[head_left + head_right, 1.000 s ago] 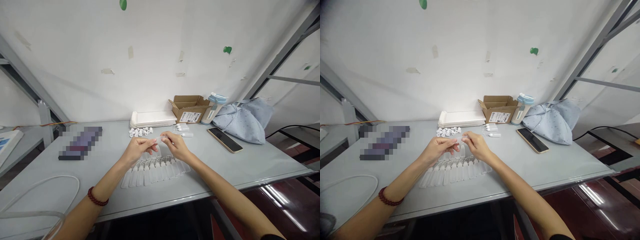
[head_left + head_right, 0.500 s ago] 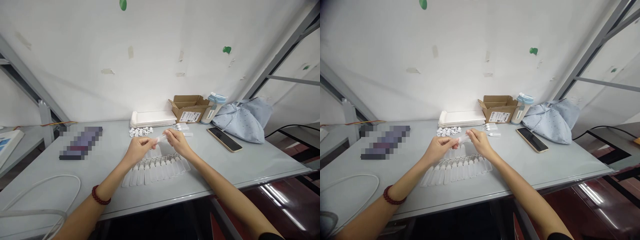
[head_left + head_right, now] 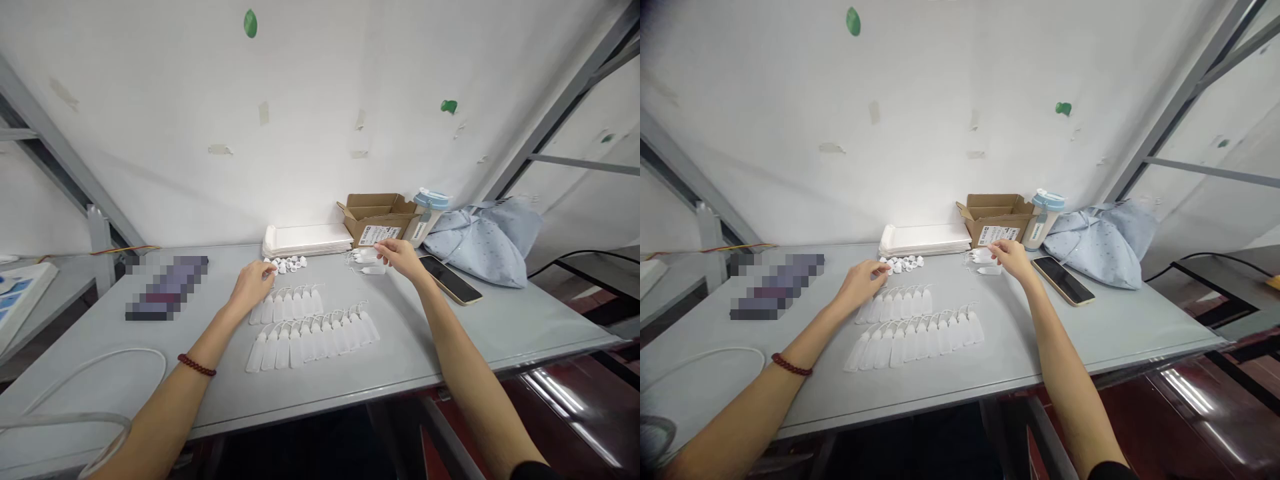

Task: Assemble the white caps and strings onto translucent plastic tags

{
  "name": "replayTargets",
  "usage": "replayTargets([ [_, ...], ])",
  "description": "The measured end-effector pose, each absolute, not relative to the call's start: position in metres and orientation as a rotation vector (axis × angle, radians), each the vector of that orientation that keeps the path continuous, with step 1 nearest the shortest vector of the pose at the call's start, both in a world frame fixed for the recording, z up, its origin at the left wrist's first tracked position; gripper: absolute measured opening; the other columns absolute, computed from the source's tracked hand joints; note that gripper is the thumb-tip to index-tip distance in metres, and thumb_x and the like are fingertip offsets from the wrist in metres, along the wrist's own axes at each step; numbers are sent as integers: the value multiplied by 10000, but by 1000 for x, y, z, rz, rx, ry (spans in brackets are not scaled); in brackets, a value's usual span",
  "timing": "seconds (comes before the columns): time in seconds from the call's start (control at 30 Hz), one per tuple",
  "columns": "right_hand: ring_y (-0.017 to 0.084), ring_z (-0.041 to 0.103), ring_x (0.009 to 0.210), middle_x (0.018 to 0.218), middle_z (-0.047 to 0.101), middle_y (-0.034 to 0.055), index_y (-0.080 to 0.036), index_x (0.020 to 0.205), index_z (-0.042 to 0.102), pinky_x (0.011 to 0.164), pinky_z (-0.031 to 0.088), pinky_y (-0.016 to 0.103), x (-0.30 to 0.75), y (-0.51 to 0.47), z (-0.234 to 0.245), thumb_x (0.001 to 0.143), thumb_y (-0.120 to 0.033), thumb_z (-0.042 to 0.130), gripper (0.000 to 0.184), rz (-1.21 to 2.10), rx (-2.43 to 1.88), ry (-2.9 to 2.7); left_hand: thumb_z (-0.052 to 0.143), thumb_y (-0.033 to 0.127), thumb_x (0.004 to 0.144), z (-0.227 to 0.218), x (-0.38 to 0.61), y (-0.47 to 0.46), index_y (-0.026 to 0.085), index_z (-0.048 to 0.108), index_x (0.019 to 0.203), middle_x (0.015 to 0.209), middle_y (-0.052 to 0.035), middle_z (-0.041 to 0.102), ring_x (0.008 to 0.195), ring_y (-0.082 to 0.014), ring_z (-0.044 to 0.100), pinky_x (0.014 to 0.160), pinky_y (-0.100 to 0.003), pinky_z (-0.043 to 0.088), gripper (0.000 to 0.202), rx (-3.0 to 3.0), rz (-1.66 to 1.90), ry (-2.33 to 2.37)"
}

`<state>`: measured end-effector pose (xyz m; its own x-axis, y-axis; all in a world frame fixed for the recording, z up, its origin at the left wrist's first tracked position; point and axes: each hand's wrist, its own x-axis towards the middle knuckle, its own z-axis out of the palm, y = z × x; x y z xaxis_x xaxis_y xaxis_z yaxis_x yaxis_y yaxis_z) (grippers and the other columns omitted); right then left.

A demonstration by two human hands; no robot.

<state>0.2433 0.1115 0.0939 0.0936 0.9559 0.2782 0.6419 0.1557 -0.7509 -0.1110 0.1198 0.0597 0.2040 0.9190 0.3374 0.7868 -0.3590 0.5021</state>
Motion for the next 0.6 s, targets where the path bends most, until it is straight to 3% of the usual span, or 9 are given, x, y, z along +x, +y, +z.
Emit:
replayTargets([
  [0.37,95,514,490,704,681,80,-128,735,613,424,386,206,266,113,87,720,-401,672,279,826,-1701,-1579,428,265,793,51,-111,125,149,674,899,903,-92,644,798,-210,610,790,-323,470,292,2368,842,1634],
  [0.6,105,509,489,634,643,29,-140,721,586,469,392,230,262,116,81,694,-436,654,305,779,-1740,-1650,419,253,796,51,-110,124,144,669,908,921,-85,637,772,-202,604,777,-326,468,295,2374,839,1621],
])
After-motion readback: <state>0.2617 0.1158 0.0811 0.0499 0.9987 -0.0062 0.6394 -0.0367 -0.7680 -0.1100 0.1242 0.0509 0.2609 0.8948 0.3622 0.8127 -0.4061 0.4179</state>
